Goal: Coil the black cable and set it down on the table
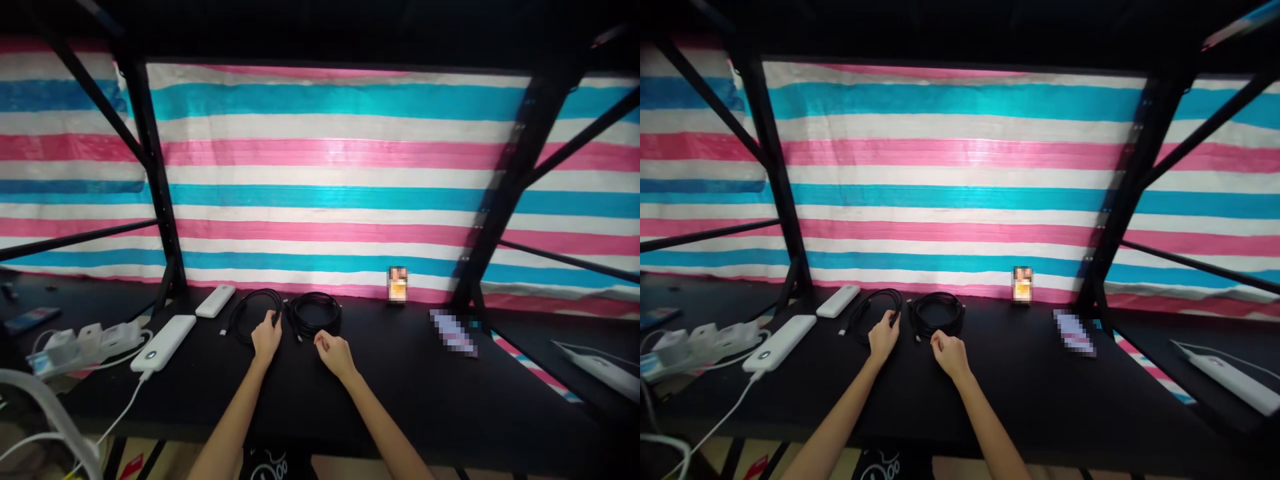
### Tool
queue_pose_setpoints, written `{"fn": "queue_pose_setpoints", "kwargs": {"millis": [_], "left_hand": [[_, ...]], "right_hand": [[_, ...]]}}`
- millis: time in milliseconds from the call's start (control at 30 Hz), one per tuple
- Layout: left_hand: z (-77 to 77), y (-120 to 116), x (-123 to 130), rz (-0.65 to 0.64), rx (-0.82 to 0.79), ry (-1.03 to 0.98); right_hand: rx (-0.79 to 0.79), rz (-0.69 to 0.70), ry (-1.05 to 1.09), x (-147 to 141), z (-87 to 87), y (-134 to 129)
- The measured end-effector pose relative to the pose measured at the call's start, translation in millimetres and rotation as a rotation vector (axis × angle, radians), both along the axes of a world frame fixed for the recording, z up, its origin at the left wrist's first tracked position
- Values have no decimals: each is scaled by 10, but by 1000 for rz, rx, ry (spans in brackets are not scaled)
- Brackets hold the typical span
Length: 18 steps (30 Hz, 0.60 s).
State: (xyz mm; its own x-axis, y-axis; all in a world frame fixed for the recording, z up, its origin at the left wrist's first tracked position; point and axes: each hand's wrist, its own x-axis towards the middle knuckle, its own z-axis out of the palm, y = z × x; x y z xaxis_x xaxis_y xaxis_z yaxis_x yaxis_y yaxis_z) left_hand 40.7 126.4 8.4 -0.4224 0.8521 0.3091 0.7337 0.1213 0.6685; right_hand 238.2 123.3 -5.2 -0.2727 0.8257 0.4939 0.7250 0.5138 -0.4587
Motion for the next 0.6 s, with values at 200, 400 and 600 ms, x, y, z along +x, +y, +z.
{"fn": "queue_pose_setpoints", "kwargs": {"millis": [200, 400, 600], "left_hand": [[92, -128, 31, 125, 128, -110], [-29, -422, -19, 124, 184, -135], [-603, -616, -135, -122, 339, -65]], "right_hand": [[-24, 59, -54, -28, -64, 8], [-57, 53, -59, -77, -62, 36], [-88, 12, -11, -123, -8, 63]]}}
